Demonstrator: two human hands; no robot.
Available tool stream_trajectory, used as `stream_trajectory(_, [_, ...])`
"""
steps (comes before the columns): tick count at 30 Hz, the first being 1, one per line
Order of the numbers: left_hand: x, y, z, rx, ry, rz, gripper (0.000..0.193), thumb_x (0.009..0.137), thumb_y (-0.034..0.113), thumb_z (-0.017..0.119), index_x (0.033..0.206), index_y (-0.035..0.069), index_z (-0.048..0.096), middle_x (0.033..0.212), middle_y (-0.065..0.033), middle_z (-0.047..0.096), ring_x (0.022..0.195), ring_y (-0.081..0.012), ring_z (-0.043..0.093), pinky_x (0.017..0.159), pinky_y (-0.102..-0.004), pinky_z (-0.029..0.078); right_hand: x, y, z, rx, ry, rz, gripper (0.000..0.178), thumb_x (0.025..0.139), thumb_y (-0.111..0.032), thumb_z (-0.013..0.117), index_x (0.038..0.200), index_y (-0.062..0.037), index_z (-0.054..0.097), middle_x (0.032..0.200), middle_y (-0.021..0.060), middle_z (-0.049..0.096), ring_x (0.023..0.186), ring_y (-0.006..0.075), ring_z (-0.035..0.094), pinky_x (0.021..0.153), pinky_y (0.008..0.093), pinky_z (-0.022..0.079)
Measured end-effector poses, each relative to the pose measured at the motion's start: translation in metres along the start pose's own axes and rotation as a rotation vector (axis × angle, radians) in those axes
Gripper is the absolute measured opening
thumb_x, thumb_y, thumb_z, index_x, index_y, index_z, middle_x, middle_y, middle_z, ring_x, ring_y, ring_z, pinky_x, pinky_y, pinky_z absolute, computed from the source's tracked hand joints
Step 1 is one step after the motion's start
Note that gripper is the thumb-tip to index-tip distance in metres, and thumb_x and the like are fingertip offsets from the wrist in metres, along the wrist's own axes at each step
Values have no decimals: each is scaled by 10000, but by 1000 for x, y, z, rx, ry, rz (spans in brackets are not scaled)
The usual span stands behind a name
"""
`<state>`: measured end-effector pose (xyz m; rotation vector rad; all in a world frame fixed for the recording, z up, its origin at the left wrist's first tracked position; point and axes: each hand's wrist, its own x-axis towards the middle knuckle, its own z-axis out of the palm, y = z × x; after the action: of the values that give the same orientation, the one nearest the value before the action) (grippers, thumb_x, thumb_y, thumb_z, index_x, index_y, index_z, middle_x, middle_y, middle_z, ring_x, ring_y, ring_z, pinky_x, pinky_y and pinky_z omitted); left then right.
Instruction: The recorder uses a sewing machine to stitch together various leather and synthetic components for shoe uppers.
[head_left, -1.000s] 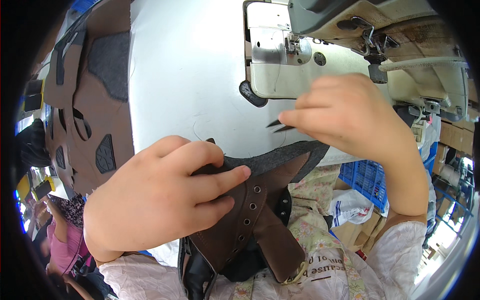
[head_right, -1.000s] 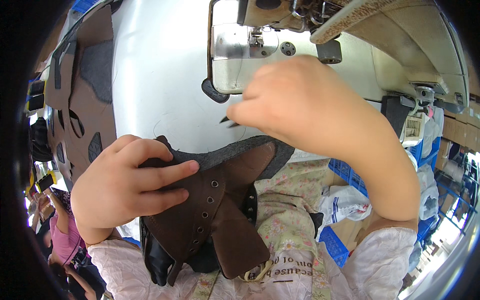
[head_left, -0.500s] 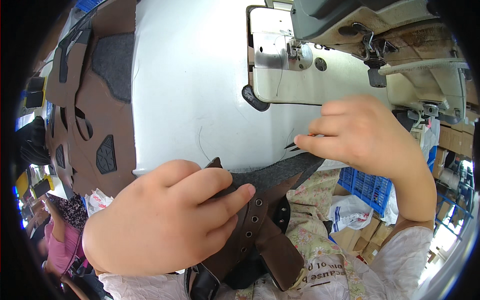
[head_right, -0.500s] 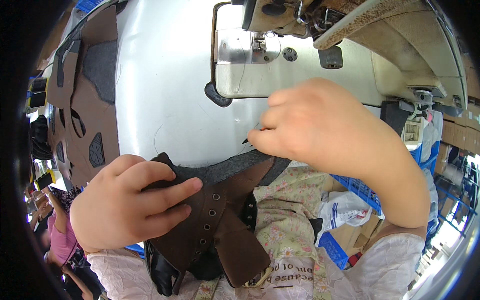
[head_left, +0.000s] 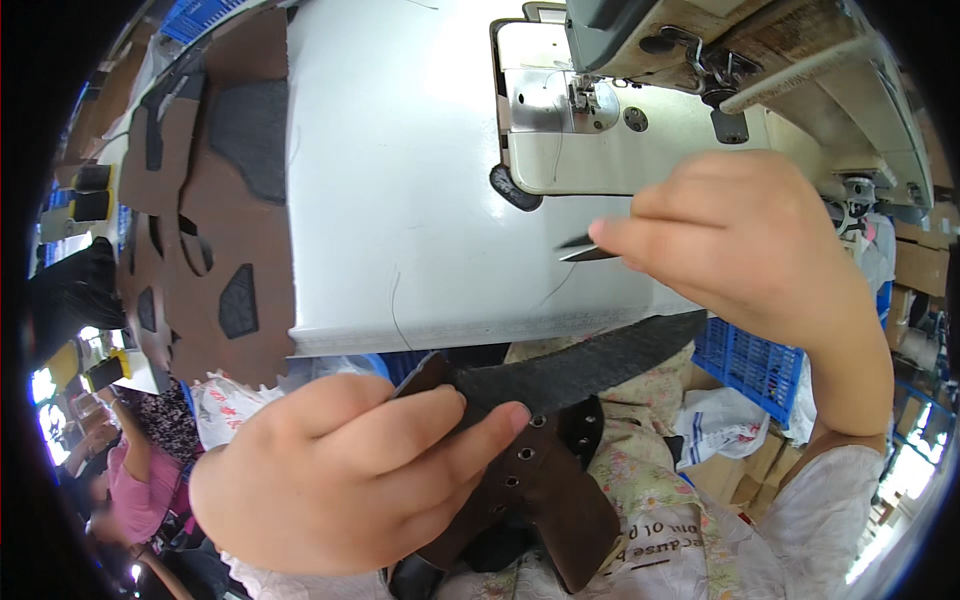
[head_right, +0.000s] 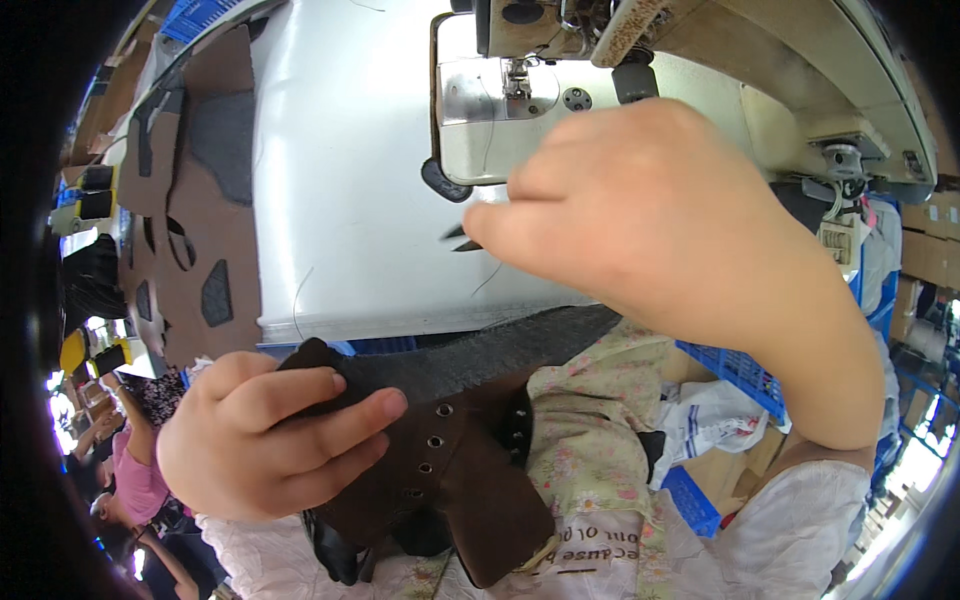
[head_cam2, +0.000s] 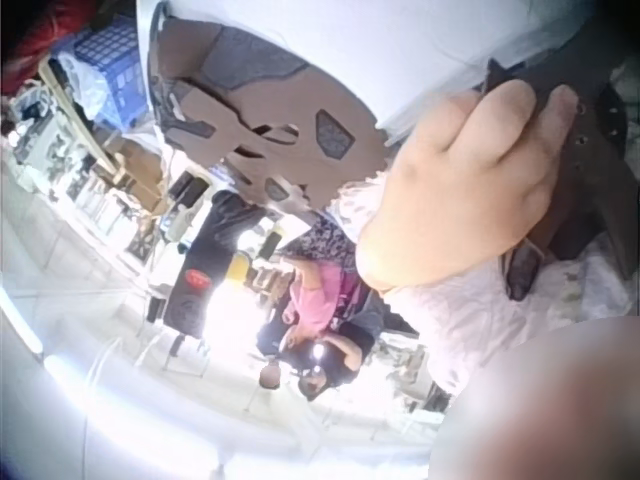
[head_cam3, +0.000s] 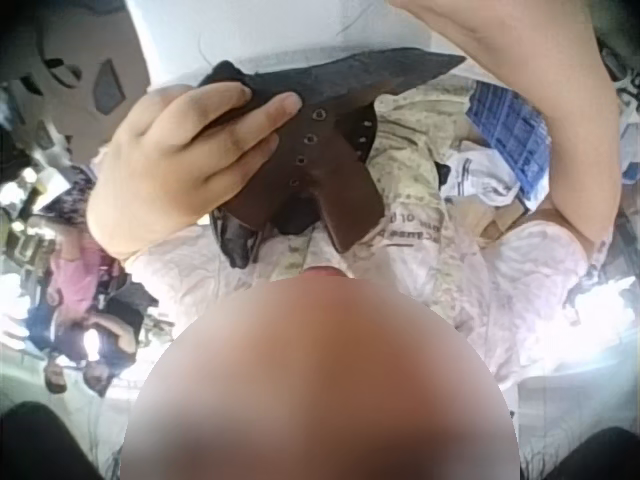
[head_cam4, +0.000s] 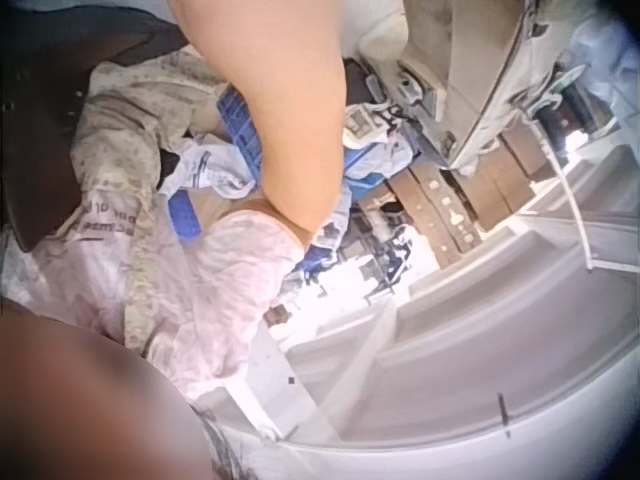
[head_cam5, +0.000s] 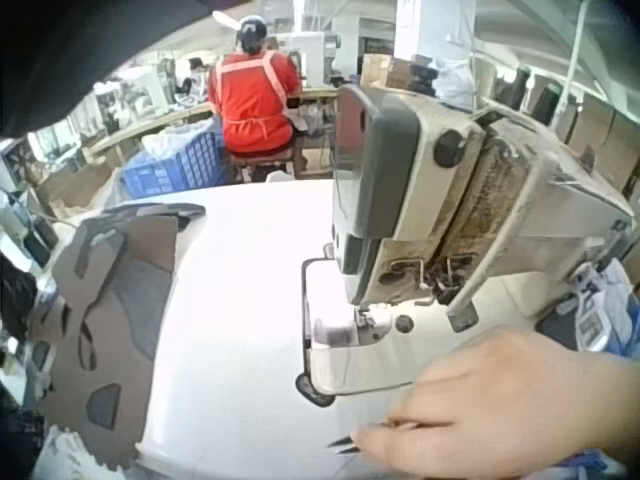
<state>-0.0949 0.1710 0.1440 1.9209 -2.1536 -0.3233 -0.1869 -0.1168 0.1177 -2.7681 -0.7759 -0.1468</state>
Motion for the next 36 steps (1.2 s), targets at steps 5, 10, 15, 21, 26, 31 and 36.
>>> stream_trajectory(5, [-15,13,-9,204,100,105,344,694,138,675,1032,129,739,1014,84,613,1011,-111,527,711,-228,408,2,-23,-6,33,162,56,361,654,-82,768,1007,-66,692,805,55,644,622,230,562,539,326,441])
stream_trajectory(10, [-33,42,-16,260,163,120,299,710,116,676,1004,117,729,1191,88,644,1031,-108,542,741,-225,408,6,-51,-18,513,285,235,329,720,-52,762,1040,-41,690,792,46,647,604,143,561,535,277,436])
stream_trajectory(15, [-45,87,-29,449,133,197,299,684,116,667,968,166,745,1141,129,665,987,-79,546,753,-246,379,19,-80,-31,1413,-169,622,222,883,-151,692,1078,-45,692,780,-3,643,590,48,549,480,196,407])
stream_trajectory(21, [-65,124,-36,510,206,246,328,678,129,677,998,162,742,1075,124,664,968,-90,556,757,-247,393,10,-107,-38,1308,-315,565,408,859,-378,724,1117,-66,678,821,-18,641,600,46,524,502,208,399])
stream_trajectory(26, [-89,88,-26,229,289,117,264,698,139,662,953,175,723,1217,-26,660,986,-232,589,789,-353,478,-11,-104,-32,1254,360,515,398,905,-286,649,1213,-35,622,894,-2,640,617,17,484,484,157,364])
stream_trajectory(31, [-137,26,9,-361,493,-278,283,751,51,667,1021,58,755,1254,-182,643,1090,-300,582,953,-390,454,-40,-69,-36,1356,984,453,394,952,-260,594,1241,7,583,993,38,616,708,51,453,514,183,354])
stream_trajectory(36, [-157,6,78,-1334,935,-562,344,860,105,659,1179,-19,630,1267,-170,605,1162,-269,586,1010,-372,459,-71,-81,-16,1432,996,433,409,958,-274,578,1254,8,565,996,54,590,737,74,454,531,198,354])
